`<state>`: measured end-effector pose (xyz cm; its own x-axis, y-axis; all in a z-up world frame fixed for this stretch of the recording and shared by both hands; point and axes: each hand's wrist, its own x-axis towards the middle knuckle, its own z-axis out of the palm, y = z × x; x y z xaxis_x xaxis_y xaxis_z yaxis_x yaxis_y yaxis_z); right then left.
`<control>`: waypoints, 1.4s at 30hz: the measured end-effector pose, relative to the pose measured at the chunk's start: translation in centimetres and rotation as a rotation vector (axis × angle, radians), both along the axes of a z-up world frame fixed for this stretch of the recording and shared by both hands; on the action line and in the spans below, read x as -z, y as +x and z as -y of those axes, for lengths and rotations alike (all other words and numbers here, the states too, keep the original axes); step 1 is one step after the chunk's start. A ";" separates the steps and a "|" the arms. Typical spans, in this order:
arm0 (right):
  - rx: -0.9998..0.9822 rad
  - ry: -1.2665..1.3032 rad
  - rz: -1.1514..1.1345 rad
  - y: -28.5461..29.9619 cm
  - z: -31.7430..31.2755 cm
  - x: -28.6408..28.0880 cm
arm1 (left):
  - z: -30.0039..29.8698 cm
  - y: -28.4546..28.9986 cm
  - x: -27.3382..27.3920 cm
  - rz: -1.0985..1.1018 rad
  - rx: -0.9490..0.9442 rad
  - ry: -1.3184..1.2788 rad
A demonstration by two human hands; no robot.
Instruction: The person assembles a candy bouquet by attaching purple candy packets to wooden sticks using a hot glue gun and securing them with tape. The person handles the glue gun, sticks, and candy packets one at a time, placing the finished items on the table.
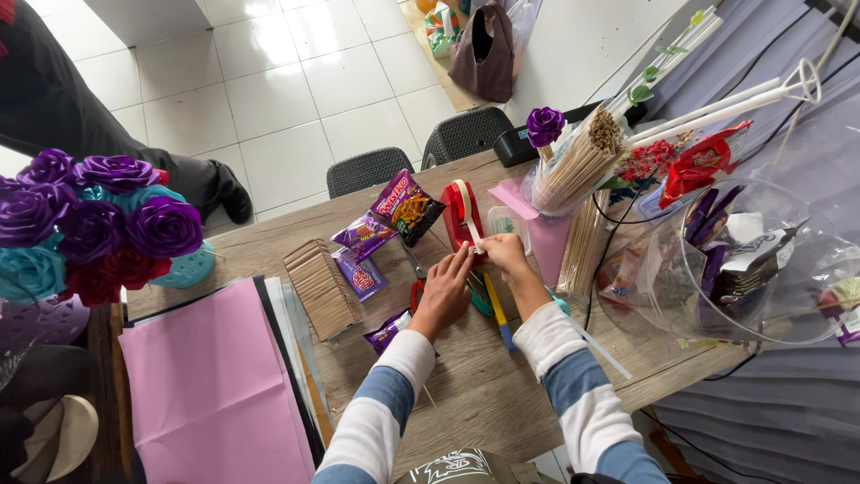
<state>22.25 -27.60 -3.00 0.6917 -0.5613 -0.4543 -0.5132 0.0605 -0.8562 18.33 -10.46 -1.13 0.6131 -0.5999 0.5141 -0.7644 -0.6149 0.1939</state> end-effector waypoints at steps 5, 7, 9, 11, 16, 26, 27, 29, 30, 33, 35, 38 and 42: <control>0.015 -0.018 0.029 -2.4 -0.4 1.2 | -0.3 0.0 0.0 -0.085 0.028 0.015; 0.015 -0.021 0.030 -3.0 -0.6 1.1 | -0.4 0.1 -0.1 -0.094 0.033 0.013; 0.028 0.086 0.085 -3.9 -0.9 -0.8 | -0.5 0.2 -0.2 -0.090 0.033 0.019; 0.012 0.069 0.094 -4.6 -0.9 -1.4 | -0.4 0.4 0.1 -0.072 0.023 0.022; -0.046 -0.103 0.121 -6.0 -1.1 -3.2 | -0.2 1.0 -0.7 -0.004 -0.010 0.033; -0.129 -0.577 0.201 -5.9 -1.1 -0.8 | 0.3 1.5 -2.0 0.051 0.010 0.078; -0.137 -0.626 0.248 -5.9 -1.2 -1.0 | 0.2 1.5 -2.3 0.063 0.010 0.082; -0.165 -0.667 0.273 -5.8 -1.3 -1.5 | 0.1 1.3 -2.8 0.046 0.014 0.084; -0.190 -0.709 0.296 -5.9 -1.3 -1.8 | 0.0 1.1 -3.1 0.028 0.021 0.086; -0.312 -0.860 0.223 -5.9 -1.3 -2.4 | 0.2 1.3 -3.3 0.015 0.019 0.126; -0.353 -0.938 0.112 -6.0 -0.8 -2.5 | 0.0 1.2 -3.3 -0.035 0.022 0.145; -0.462 -0.898 -0.036 -6.5 -0.9 -4.4 | -0.2 1.4 -2.3 -0.277 0.042 0.131; -0.776 -0.534 0.009 -7.0 -2.0 -7.2 | -2.0 1.1 -2.0 -0.814 0.027 -0.281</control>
